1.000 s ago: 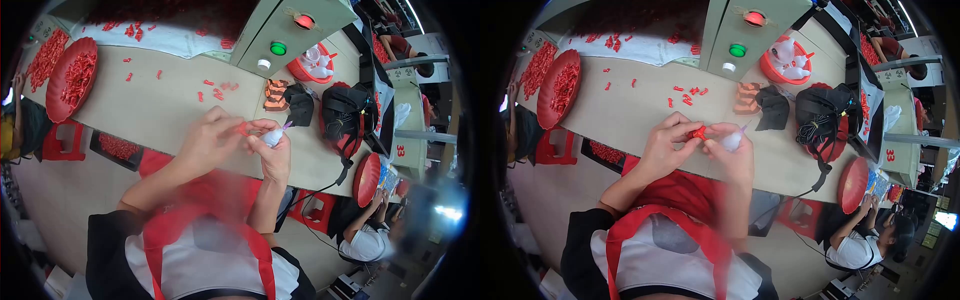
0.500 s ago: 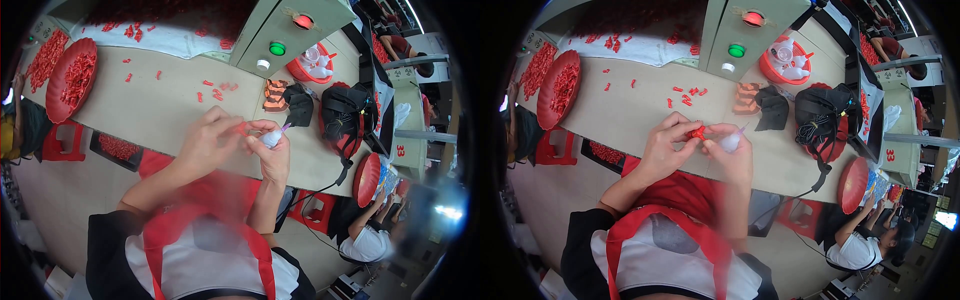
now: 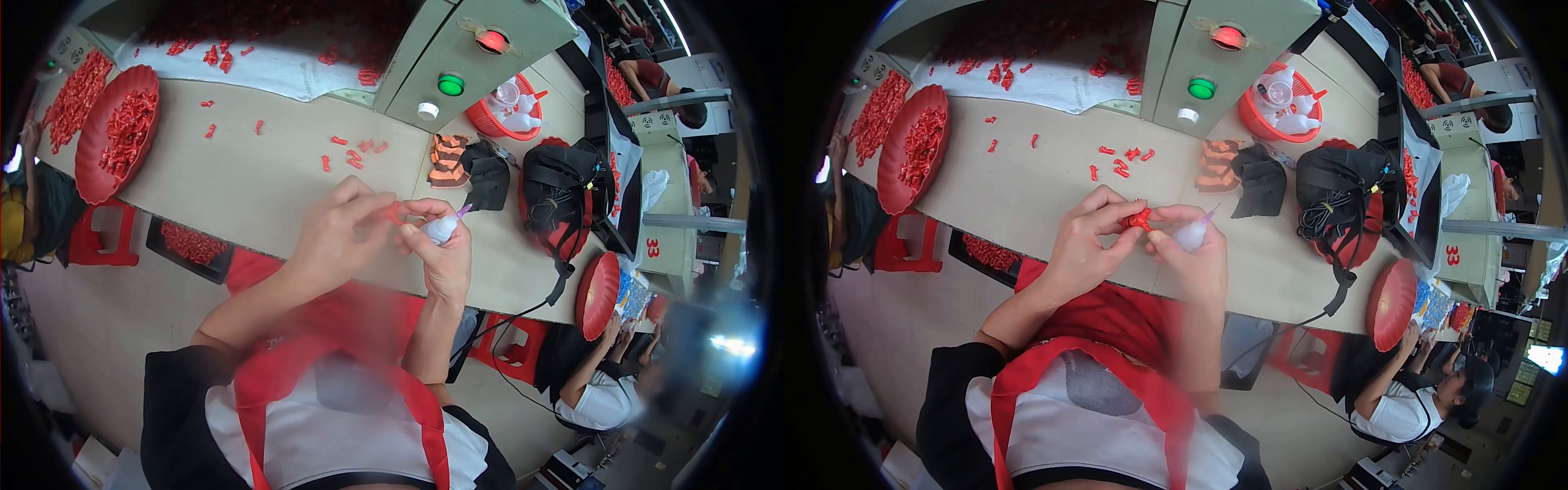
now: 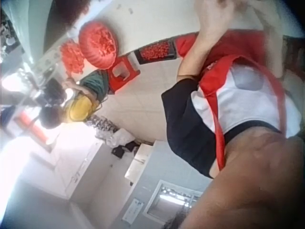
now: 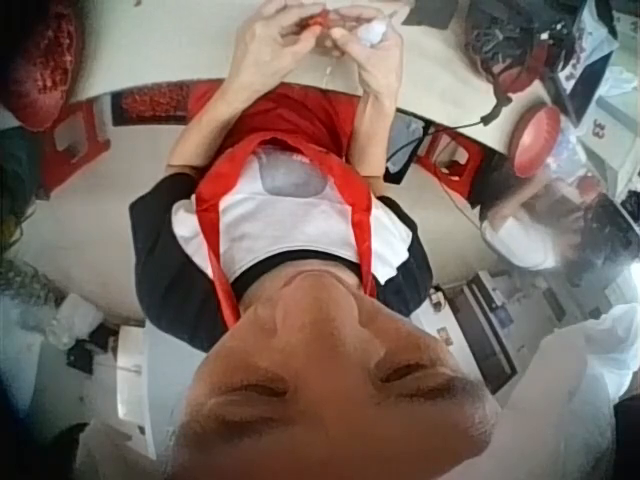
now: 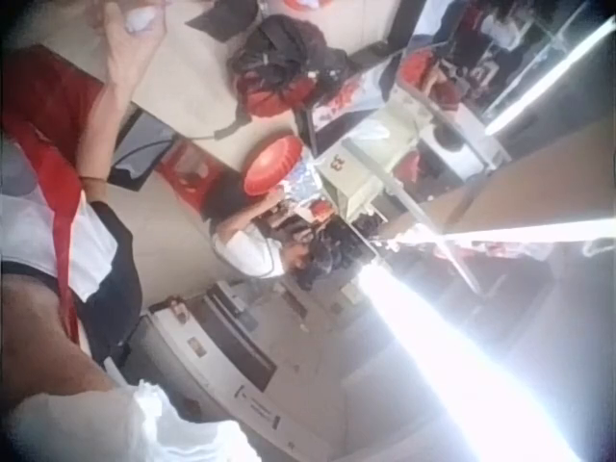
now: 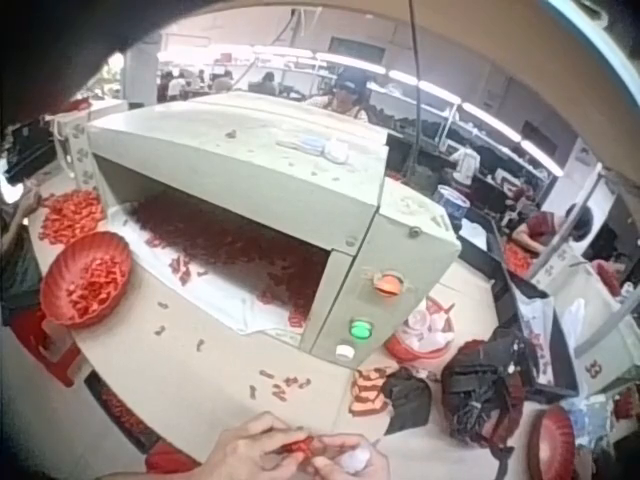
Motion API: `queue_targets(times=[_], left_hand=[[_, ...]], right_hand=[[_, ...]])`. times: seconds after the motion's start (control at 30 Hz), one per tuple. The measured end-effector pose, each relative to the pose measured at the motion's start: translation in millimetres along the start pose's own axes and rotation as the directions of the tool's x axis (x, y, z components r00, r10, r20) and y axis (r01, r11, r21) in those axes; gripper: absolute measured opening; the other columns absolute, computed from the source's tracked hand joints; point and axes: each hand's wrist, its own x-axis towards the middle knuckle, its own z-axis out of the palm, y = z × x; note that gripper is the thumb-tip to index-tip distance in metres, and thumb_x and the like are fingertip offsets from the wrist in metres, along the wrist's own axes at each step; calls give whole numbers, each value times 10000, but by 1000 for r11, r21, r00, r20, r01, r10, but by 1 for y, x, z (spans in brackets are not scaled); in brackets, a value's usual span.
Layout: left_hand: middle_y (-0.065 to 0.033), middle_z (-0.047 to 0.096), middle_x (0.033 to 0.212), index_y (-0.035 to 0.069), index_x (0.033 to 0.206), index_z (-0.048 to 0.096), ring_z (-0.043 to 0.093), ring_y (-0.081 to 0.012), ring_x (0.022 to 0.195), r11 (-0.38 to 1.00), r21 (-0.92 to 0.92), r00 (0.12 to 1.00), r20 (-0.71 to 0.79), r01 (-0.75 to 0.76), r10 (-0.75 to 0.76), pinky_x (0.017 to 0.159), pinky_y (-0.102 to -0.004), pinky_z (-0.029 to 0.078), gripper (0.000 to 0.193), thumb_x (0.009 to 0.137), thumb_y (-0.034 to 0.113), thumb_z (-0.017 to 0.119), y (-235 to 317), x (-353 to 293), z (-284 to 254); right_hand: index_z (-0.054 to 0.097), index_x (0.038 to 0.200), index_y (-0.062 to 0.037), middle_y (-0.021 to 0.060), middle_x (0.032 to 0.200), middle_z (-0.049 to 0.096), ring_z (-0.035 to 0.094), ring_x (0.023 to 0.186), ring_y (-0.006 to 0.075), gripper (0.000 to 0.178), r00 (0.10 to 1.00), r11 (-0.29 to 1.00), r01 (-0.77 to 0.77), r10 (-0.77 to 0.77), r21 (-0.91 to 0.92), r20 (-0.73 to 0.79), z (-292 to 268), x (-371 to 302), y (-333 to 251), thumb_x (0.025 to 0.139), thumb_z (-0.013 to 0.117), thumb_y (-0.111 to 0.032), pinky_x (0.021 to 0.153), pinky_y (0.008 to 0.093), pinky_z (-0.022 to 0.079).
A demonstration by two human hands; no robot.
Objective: The person assembles small plastic toy figures by applying glue from a bottle to individual parts and attaching them together by hand.
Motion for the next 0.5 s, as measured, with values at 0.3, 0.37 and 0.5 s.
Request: queue_targets(times=[0.3, 0.37, 0.5], left_hand=[[-84, 533, 873, -37, 1034, 601, 606, -165, 770, 999, 46, 998, 54, 14, -17, 698, -265, 551, 280, 756, -70, 580, 4, 3, -2], [-83, 534, 871, -32, 1035, 602, 605, -163, 767, 999, 39, 999, 47, 6, -7, 695, -264, 551, 285, 754, -73, 582, 2, 3, -2], [-82, 534, 870, -31, 1035, 603, 606, -163, 767, 999, 36, 999, 39, -7, 5, 692, -263, 551, 288, 750, -74, 586, 3, 3, -2]], right_hand=[[547, 1022, -3, 85, 959, 627, 608, 697, 108, 267, 1000, 1000, -10, 10, -3, -4, 0, 2, -1, 767, 610, 41, 565, 213, 473], [534, 1022, 21, 103, 954, 615, 596, 661, 105, 300, 1000, 1000, -21, 21, 21, -23, 2, 3, -2, 740, 629, 60, 545, 210, 466], [547, 1023, -3, 83, 951, 629, 608, 694, 108, 268, 1000, 1000, 8, -8, 12, -1, 1, 2, -2, 767, 610, 43, 567, 211, 475]])
